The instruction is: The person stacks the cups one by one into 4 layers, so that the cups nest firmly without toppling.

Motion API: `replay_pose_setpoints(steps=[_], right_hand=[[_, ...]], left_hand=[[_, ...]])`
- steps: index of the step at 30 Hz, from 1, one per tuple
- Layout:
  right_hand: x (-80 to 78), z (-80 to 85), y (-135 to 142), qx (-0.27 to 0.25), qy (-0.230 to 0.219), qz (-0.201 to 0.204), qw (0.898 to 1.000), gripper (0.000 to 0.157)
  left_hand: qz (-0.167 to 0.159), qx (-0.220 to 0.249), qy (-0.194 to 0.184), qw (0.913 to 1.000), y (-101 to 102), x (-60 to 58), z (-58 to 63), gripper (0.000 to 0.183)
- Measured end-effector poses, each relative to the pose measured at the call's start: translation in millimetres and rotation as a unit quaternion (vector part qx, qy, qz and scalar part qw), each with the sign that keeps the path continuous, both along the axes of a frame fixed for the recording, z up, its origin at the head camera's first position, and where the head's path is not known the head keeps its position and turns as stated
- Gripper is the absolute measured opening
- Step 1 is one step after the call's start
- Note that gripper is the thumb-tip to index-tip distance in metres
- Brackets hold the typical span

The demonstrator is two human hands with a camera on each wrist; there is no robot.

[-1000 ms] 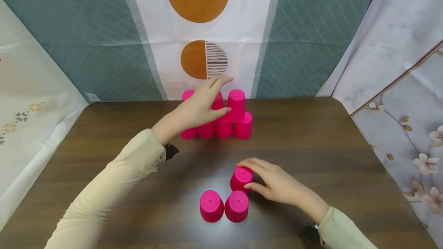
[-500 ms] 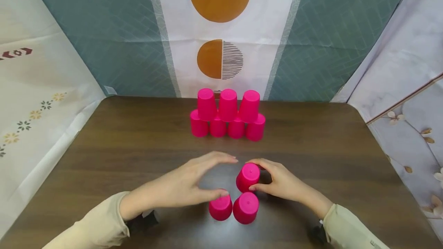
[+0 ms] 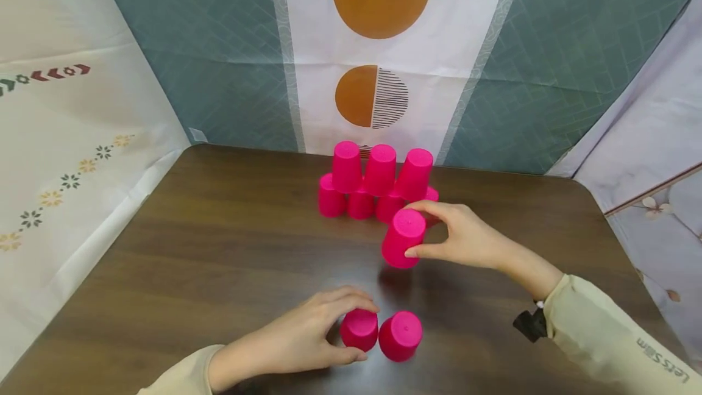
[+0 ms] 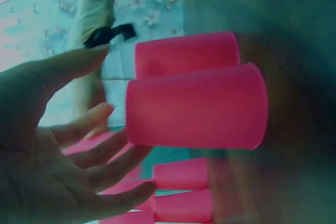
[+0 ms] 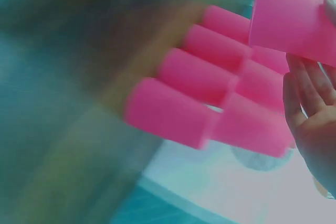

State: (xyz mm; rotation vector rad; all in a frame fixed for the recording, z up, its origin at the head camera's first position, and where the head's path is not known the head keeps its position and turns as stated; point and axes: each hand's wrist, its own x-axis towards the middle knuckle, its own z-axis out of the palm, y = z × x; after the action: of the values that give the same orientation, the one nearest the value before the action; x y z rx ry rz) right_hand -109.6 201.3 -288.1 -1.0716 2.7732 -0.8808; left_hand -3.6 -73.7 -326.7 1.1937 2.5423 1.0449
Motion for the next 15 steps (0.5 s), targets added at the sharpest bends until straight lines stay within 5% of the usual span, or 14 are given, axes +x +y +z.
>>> replay_pose_setpoints(steps=[8,15], right_hand=[[-20.8,54.1,-17,-0.021,-0.019,-0.048,0.998,0.063],[-60.9,80.2,-31,-0.079,-0.103,-0.096,0.987,0.057]], left_hand=[[0.039,0.035,-0.020,0.9984,3,3.5,-14.0,0.046],[0.065,0.038,-0.057,0.9955,0,7.4,-18.7,0.044]])
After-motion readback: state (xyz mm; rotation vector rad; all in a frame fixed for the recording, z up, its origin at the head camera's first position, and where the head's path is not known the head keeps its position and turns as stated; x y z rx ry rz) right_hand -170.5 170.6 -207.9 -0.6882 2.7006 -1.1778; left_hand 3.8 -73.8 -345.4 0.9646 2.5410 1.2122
